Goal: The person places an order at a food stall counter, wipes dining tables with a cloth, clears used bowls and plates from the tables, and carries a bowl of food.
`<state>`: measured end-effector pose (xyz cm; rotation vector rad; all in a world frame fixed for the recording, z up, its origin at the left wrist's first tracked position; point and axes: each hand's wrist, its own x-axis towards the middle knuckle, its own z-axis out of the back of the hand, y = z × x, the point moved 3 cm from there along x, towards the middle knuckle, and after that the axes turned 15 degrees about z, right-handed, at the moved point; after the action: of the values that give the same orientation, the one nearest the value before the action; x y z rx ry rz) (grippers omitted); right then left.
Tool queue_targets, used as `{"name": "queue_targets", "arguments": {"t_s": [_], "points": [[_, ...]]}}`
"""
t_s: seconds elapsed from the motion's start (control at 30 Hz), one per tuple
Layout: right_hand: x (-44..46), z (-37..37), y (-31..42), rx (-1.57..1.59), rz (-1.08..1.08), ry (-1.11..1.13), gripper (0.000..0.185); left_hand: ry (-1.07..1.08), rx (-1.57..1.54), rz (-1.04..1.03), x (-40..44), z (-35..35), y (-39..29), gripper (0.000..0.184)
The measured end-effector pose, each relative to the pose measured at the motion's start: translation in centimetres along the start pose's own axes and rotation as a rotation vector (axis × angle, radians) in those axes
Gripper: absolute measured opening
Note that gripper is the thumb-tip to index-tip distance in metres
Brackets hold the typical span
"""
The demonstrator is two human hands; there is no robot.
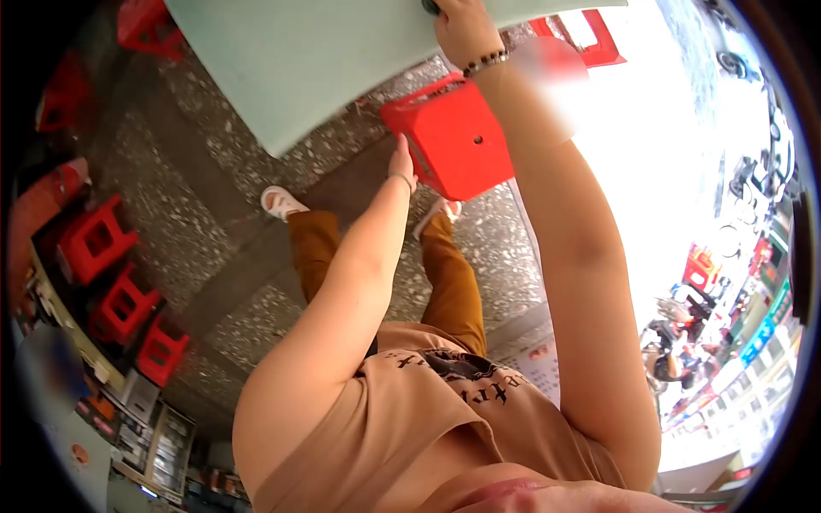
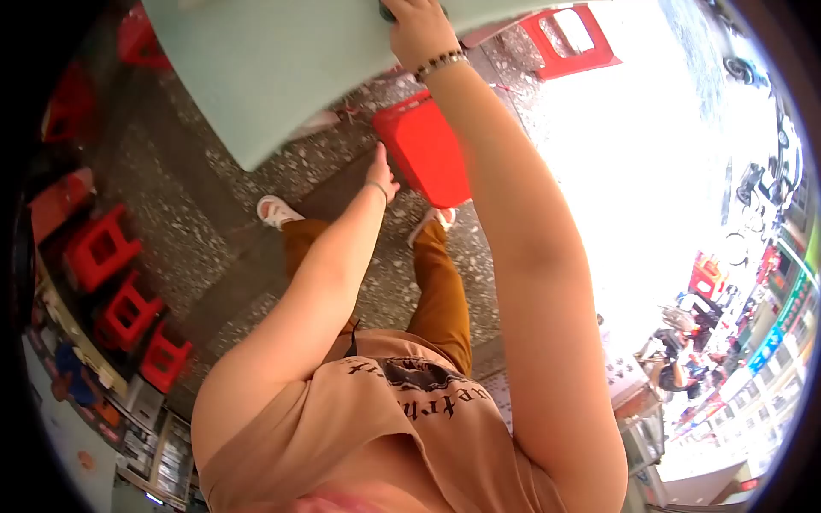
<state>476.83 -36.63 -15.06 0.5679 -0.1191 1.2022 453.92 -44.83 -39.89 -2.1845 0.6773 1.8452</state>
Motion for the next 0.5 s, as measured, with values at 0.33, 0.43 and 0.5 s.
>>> {"name": "queue_targets", "arguments": {"t_s": [0.33, 0.43, 0.5], "points": [[0.0, 0.3, 1.0, -0.053, 0.029, 0.009, 0.039, 0.199, -0.227, 0.065, 6.1, -1.1, 2.9, 0.068], [0.1, -1.5, 5.1, -0.013, 0.065, 0.045, 0.036, 0.157, -0.300, 0.052, 11.5, -1.6, 4.3, 0.053], [0.1, -3.7, 9.1, -0.003, 0.159, 0.077, 0.036, 0.255, -0.277, -0.005, 19.2, -3.2, 5.6, 0.068]]}}
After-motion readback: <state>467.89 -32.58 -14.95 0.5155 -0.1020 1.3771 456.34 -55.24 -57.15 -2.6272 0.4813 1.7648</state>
